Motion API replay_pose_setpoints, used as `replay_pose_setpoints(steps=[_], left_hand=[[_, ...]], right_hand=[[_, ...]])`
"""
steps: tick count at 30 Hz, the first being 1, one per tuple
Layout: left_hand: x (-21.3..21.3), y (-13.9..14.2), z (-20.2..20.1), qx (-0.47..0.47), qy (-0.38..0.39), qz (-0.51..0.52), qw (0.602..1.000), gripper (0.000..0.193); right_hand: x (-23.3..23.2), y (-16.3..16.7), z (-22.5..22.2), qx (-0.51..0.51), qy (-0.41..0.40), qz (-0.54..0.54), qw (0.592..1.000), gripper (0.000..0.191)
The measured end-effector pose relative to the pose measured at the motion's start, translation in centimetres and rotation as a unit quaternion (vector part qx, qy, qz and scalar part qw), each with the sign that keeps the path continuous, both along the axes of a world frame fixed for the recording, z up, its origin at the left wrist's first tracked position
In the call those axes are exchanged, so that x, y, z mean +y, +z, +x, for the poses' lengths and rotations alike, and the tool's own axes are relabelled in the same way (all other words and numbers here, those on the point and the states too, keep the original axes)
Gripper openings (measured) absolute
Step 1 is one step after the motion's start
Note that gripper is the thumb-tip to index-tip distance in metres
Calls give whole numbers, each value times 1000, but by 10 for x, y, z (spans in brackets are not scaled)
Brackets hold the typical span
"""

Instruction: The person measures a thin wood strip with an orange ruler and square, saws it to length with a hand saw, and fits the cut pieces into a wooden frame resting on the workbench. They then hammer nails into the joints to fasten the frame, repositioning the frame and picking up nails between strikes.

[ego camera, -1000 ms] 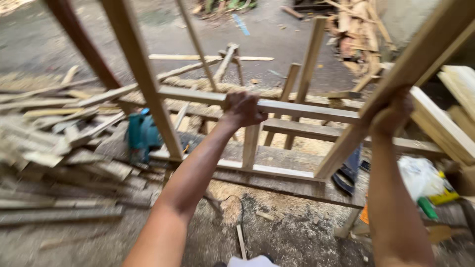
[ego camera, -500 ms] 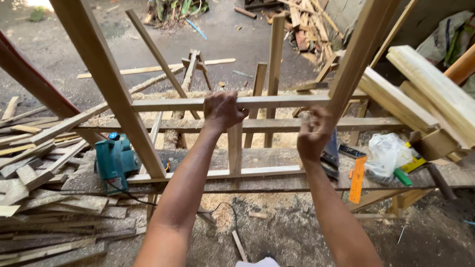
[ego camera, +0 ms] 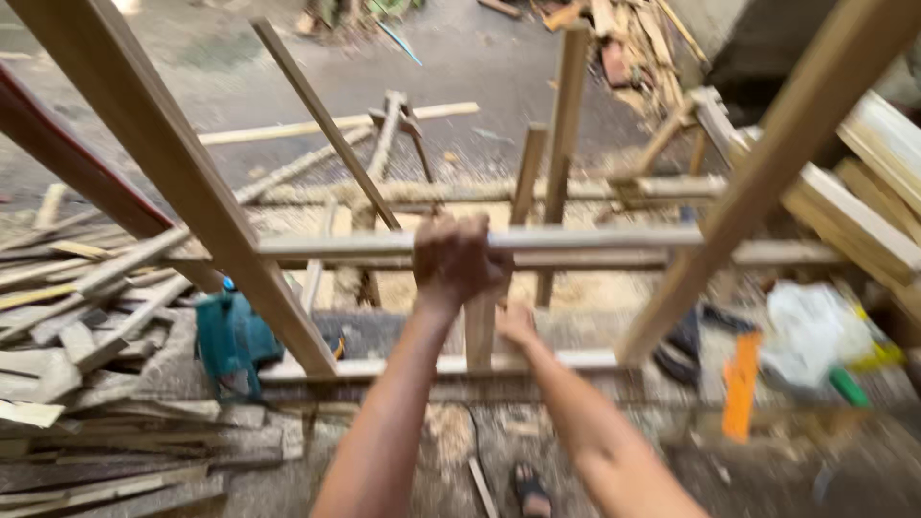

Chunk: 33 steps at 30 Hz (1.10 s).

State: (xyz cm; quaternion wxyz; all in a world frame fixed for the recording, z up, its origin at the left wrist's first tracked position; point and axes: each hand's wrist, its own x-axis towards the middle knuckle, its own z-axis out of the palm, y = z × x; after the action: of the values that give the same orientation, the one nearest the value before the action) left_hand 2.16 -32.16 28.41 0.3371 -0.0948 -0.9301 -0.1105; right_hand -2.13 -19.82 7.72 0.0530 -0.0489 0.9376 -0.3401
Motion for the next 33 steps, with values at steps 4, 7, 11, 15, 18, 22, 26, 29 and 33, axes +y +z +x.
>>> replay_pose_setpoints(steps=[4, 7, 11, 15, 18, 22, 26, 29, 33], left_hand=[[0, 3, 5, 125, -4, -15, 992, 19], [3, -1, 5, 105, -11, -8, 994, 25], [9, -5, 8, 11, -2, -1, 1000, 29], [9, -8, 19, 6, 7, -19, 1000, 25], [7, -11, 24, 57, -16, -14, 998, 22], [6, -10, 25, -3, -27, -27, 999, 30], [8, -1, 31, -127, -7, -33, 991, 51], [8, 7, 36, -172, 6, -63, 983, 58], [11, 7, 40, -167, -8, -54, 984, 54]], right_hand=[[-25, 1, -21, 39, -42, 125, 991, 51], [-27, 2, -27, 227, -162, 47, 959, 48], [-9, 1, -23, -58, -192, -63, 978, 39], [30, 2, 12, -119, -169, -353, 913, 33], [68, 3, 69, -122, -125, -525, 833, 26], [109, 3, 151, -148, -99, -636, 751, 28], [127, 6, 192, -66, -110, -589, 798, 29], [131, 17, 197, -8, -77, -542, 837, 30], [141, 39, 180, 12, -88, -488, 868, 26]])
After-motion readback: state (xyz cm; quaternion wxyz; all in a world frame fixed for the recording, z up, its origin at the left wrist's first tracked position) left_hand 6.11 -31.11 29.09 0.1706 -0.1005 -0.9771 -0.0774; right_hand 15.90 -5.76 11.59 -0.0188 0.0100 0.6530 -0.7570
